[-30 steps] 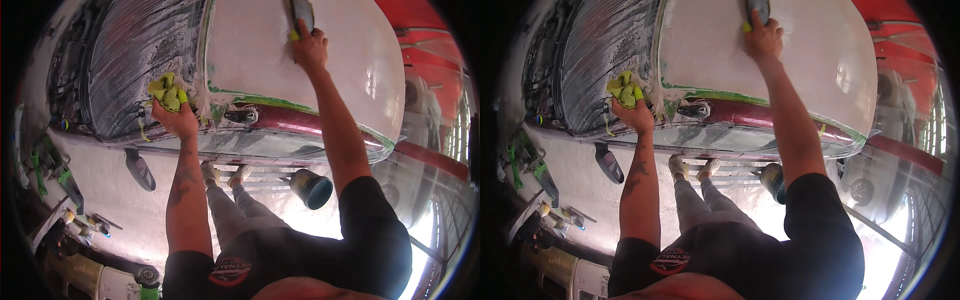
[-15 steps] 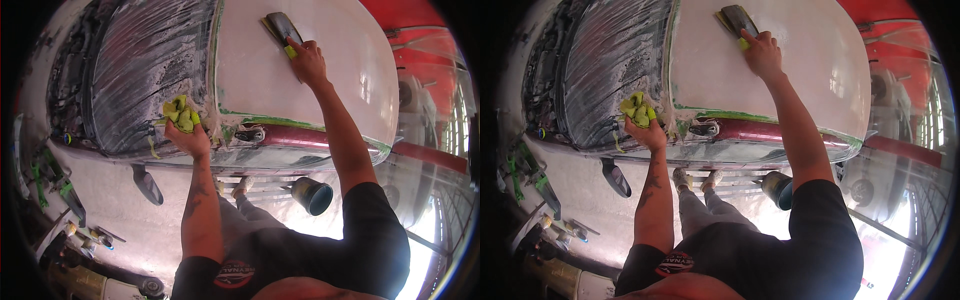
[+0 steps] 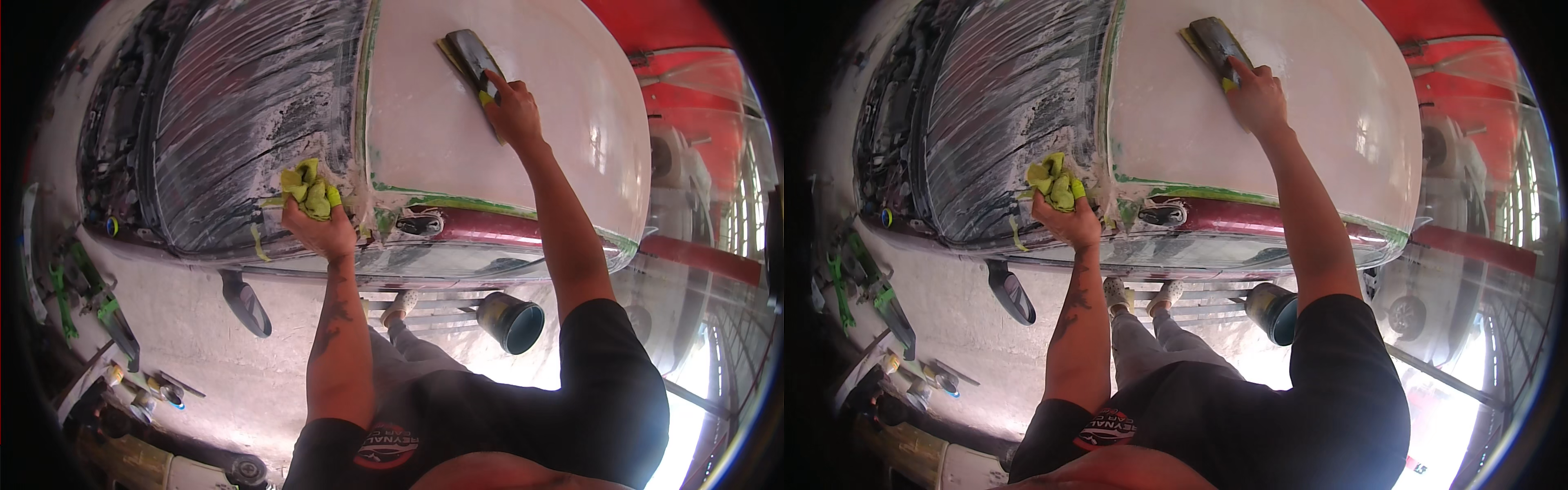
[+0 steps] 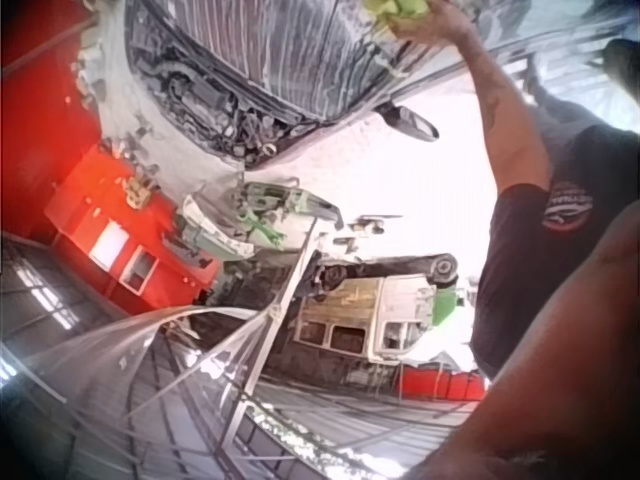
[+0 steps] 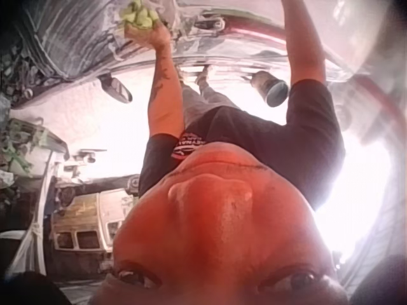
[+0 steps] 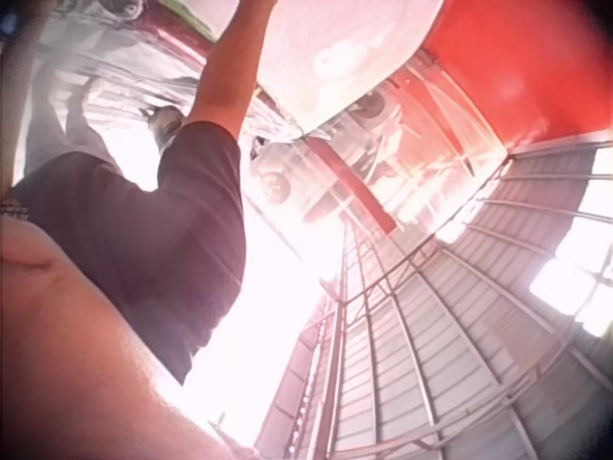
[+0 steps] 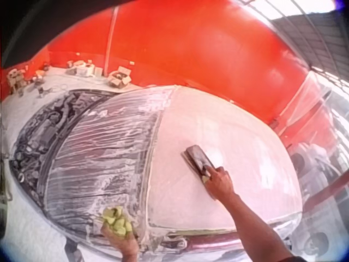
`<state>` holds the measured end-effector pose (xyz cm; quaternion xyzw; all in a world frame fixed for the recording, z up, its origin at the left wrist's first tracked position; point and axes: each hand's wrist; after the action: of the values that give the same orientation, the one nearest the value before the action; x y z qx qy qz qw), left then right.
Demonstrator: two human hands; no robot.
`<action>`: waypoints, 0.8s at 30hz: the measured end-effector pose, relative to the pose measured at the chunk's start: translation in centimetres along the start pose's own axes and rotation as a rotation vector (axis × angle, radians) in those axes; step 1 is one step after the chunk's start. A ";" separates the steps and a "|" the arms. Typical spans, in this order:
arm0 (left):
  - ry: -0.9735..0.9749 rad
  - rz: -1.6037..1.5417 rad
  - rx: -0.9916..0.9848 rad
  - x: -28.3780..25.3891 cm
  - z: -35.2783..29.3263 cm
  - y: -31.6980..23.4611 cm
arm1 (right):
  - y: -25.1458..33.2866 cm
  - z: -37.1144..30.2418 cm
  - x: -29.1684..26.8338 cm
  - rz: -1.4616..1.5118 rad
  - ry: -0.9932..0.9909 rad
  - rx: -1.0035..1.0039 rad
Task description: Wet sanding the roof of a car using a sanding block and a microfiber cloth for cleaning.
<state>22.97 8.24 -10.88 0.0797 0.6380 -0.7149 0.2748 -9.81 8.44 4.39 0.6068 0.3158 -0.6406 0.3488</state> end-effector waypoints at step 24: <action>0.027 -0.025 0.039 0.4 -0.2 -0.6 | 10.1 4.6 0.8 0.010 -0.071 0.105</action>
<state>22.29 8.29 -10.55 0.0870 0.6285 -0.7294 0.2556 -3.98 -1.09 4.08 0.6028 0.2664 -0.6755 0.3305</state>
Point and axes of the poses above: each hand's wrist, its own z-axis towards the middle knuckle, its own x-axis out of the palm, y = z × x, and after that the axes turned 3 degrees about -z, right-handed
